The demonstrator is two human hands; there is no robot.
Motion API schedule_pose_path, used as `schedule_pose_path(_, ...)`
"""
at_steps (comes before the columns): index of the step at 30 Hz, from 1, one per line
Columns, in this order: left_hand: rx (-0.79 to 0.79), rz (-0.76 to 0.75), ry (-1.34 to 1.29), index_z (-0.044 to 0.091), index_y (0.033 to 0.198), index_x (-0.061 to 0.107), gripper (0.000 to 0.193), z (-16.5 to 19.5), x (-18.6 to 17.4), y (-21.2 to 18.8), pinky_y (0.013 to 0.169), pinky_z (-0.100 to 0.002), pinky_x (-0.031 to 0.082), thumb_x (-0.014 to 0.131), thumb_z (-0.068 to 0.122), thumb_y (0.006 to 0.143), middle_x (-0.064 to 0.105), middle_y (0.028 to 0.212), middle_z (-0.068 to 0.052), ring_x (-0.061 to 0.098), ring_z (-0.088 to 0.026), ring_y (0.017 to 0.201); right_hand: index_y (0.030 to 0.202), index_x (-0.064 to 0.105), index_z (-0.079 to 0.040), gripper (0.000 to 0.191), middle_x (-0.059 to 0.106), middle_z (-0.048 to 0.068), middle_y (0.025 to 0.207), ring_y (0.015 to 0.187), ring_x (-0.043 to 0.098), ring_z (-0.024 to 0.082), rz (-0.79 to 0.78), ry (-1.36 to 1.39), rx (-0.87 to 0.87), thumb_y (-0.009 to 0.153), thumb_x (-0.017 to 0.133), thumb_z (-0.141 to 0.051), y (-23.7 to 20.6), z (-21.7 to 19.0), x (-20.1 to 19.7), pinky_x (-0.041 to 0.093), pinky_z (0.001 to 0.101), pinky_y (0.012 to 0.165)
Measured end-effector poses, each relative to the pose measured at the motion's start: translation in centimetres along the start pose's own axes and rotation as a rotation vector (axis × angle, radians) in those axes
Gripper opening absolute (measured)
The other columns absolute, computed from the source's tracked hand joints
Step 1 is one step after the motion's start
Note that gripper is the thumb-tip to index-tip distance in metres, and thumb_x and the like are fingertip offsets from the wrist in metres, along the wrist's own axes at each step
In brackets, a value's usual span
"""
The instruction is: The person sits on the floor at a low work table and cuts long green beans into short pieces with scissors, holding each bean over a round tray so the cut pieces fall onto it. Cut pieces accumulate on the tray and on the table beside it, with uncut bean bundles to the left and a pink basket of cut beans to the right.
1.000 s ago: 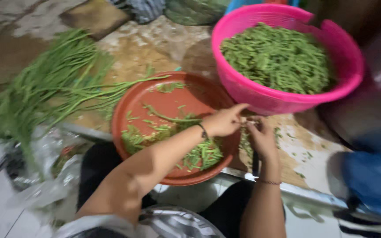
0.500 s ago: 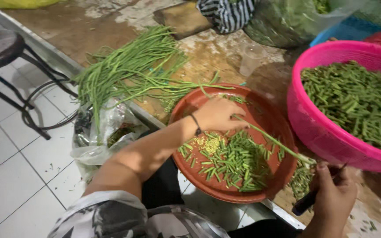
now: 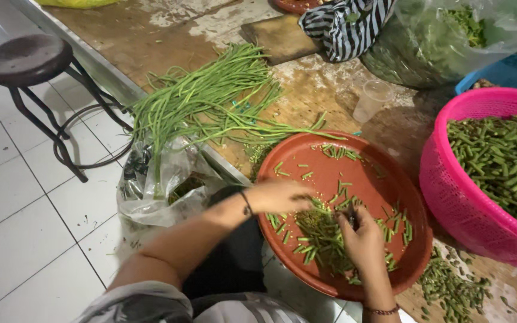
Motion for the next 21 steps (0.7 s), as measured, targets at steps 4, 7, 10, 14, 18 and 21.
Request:
schedule_pose_path(4,-0.12,-0.089,-0.347,0.009,0.13,0.067,0.038,0.3,4.4,2.8,0.083,-0.044,0.057,0.055,0.031,0.102,0.076,0.108,-0.014,0.073,-0.031,0.097,0.098,0.068,-0.001,0.009,0.069,0.002,0.086,0.078,0.061,0.009,0.046,0.282,0.044,0.096,0.069,-0.01,1.3,2.2,1.0,0.049,0.0253,0.071)
schedule_pose_path(7,-0.2,-0.105,-0.331,0.011,0.121,0.072,0.033,0.0,4.6,4.6,0.075,-0.042,0.058,0.052,0.028,0.101,0.079,0.095,-0.011,0.076,-0.028,0.084,0.108,0.066,0.0,0.013,0.069,0.002,0.096,0.088,0.063,0.009,0.14,0.354,-0.038,0.098,0.067,-0.007,1.4,4.3,0.5,0.051,0.0246,0.078)
schedule_pose_path(10,-0.183,0.072,-0.226,0.014,0.113,0.077,0.028,0.2,2.9,6.4,0.075,-0.042,0.057,0.057,0.027,0.098,0.078,0.095,-0.01,0.075,-0.027,0.084,0.126,0.056,-0.001,0.029,0.066,0.002,0.111,0.1,0.064,0.009,0.232,0.478,-0.153,0.099,0.063,-0.006,0.9,5.6,0.4,0.053,0.0248,0.088)
schedule_pose_path(14,-0.22,0.184,-0.277,0.016,0.111,0.075,0.025,0.6,2.0,8.0,0.074,-0.041,0.057,0.06,0.029,0.095,0.077,0.094,-0.008,0.074,-0.027,0.086,0.139,0.054,-0.001,0.035,0.063,-0.001,0.106,0.081,0.055,0.005,0.261,0.56,0.099,0.106,0.055,-0.014,0.2,7.0,0.1,0.046,0.0212,0.069)
schedule_pose_path(18,-0.268,0.121,-0.263,0.016,0.109,0.075,0.026,1.3,2.3,8.7,0.075,-0.041,0.057,0.058,0.029,0.094,0.077,0.089,-0.007,0.075,-0.027,0.084,0.151,0.049,-0.01,0.047,0.053,0.003,0.076,0.054,0.041,0.008,0.092,0.673,0.28,0.108,0.044,-0.029,-0.3,5.3,-1.7,0.034,0.0228,0.048)
schedule_pose_path(21,-0.233,0.102,-0.284,0.015,0.105,0.076,0.024,2.5,2.9,8.2,0.074,-0.042,0.057,0.061,0.029,0.093,0.077,0.088,-0.008,0.075,-0.028,0.083,0.156,0.037,-0.019,0.054,0.059,0.005,0.073,0.051,0.043,0.011,-0.066,0.69,0.412,0.103,0.039,-0.029,-1.1,3.5,-1.4,0.036,0.0252,0.045)
Point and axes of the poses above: each hand's wrist, its own y-axis towards the middle knuckle, its own x-axis out of the palm, z = x × y, the point moved 7 cm from there along y, towards the middle knuckle
